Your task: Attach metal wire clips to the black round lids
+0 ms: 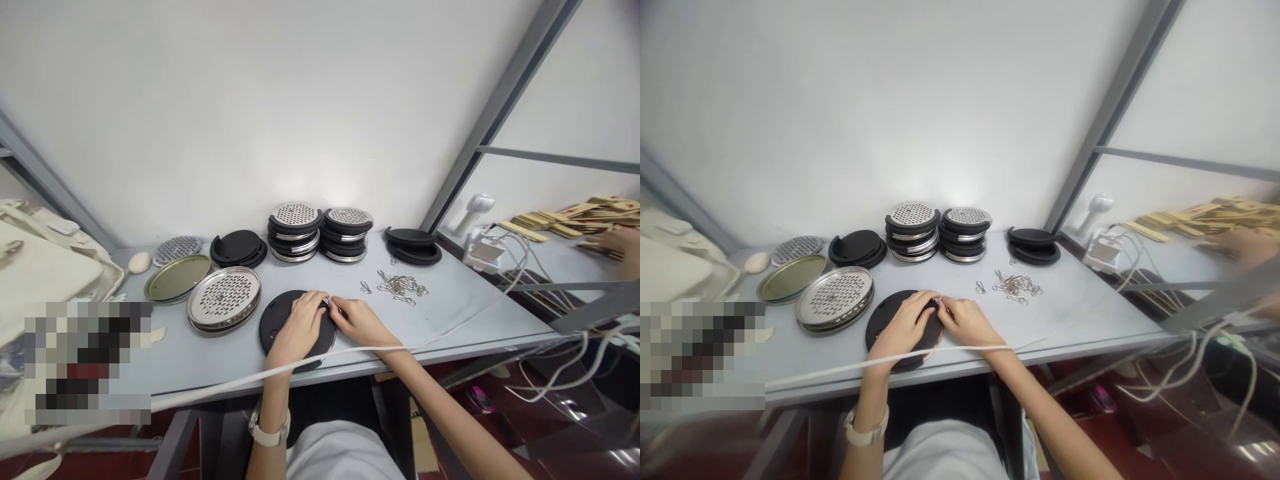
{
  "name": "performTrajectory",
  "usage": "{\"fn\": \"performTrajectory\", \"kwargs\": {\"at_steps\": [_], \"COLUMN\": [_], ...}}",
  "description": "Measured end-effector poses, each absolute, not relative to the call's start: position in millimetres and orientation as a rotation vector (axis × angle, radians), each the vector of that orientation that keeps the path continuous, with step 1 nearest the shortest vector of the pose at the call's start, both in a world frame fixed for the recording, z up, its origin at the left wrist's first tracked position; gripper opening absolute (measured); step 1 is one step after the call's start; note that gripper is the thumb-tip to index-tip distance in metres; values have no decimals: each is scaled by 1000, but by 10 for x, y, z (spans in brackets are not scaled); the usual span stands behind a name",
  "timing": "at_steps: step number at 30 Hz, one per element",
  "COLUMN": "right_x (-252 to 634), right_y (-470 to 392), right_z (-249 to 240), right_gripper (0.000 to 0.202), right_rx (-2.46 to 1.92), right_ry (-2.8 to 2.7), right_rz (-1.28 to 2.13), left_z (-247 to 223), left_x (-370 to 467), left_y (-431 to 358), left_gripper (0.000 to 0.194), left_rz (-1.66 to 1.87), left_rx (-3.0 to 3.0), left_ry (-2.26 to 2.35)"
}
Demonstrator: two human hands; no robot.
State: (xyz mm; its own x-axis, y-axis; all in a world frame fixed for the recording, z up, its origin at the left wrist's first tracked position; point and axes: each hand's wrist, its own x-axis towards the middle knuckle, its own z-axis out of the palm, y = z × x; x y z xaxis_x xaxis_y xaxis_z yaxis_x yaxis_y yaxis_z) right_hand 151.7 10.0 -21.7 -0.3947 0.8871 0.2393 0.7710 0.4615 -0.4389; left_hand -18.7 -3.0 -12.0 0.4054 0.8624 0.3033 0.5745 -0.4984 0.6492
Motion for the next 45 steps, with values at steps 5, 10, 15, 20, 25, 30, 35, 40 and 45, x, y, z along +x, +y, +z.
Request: {"fn": "performTrajectory", "kwargs": {"at_steps": [5, 10, 15, 20, 25, 30, 35, 40, 45], "right_x": [1510, 1505, 1508, 1508, 1516, 1524, 1532, 1535, 1538], "right_y": [94, 104, 114, 125, 128, 133, 145, 139, 124], "right_z": [-221, -226, -239, -251, -254, -269, -289, -270, -234], "right_gripper": [30, 29, 28, 28, 28, 27, 27, 26, 28], "right_rx": [-1374, -1388, -1404, -1427, -1423, -1421, -1418, -1387, -1371], "right_ry": [-2238, -2203, -2205, -2208, -2214, -2212, -2214, -2300, -2326], "right_rz": [382, 376, 359, 326, 321, 309, 286, 302, 324], "left_z": [-120, -124, -128, -110, -89, -84, -108, -141, -113], "left_x": [-185, -183, -183, -183, -186, -185, -180, -187, -188], "left_y": [-25, -4, 8, -3, 1, 4, -5, -16, -12], "left_gripper": [31, 30, 28, 27, 26, 26, 26, 31, 26], "left_rz": [881, 884, 895, 890, 889, 892, 904, 933, 906], "left_rx": [2221, 2228, 2225, 2214, 2194, 2174, 2169, 2151, 2166], "left_ry": [1207, 1187, 1168, 1172, 1156, 1168, 1183, 1261, 1243]}}
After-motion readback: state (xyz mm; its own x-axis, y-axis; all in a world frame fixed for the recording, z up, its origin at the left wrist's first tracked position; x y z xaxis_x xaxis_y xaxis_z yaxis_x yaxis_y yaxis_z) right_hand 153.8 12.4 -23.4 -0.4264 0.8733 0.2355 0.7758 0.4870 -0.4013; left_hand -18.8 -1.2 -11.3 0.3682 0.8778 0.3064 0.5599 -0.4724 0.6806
